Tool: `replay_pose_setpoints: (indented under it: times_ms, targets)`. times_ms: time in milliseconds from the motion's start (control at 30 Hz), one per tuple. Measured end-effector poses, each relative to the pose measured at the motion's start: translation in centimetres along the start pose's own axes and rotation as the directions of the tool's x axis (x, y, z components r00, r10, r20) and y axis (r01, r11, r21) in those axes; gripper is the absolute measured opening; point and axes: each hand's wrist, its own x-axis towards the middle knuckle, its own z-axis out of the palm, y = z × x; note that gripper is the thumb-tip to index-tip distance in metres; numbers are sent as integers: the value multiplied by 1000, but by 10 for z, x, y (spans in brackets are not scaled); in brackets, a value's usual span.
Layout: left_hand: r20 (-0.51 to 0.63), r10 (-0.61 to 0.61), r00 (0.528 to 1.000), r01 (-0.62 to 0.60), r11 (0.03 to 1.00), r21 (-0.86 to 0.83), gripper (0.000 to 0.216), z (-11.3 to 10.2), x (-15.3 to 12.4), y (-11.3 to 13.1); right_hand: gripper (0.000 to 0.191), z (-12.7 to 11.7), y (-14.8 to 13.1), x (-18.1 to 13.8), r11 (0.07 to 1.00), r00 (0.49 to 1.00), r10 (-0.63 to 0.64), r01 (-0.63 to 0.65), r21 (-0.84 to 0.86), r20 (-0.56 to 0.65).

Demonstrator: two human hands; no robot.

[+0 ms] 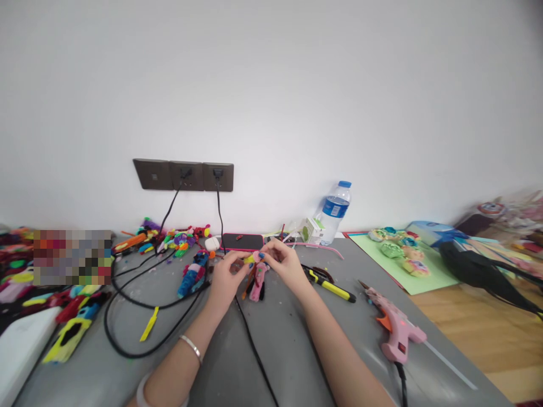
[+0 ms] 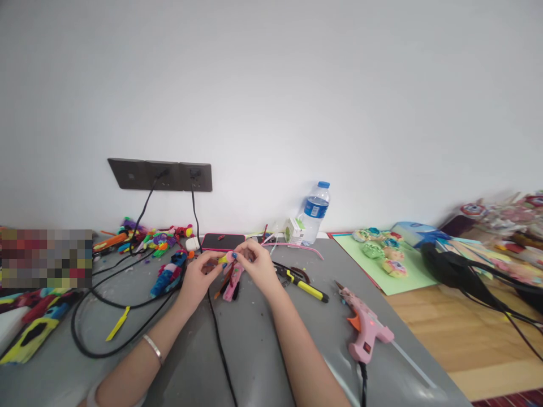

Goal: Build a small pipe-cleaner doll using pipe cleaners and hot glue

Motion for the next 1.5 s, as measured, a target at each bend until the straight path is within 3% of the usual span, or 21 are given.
replay_pose_setpoints:
  times_ms: [400,933,1500]
  targets:
    - [-2,-10,1000,10,1000,0,19,-1,0,1,25,0,4,1,997,999,19,-16,72,-43]
    - [-15,-7,1000,7,1000,4,17,-1,-1,2,19,2,2,-1,997,1000,18,-17,79,-11]
    - [-30,16,999,-16,1000,9,19,0,-1,-4,8,2,0,-2,996,996,-87,86,-29,-23]
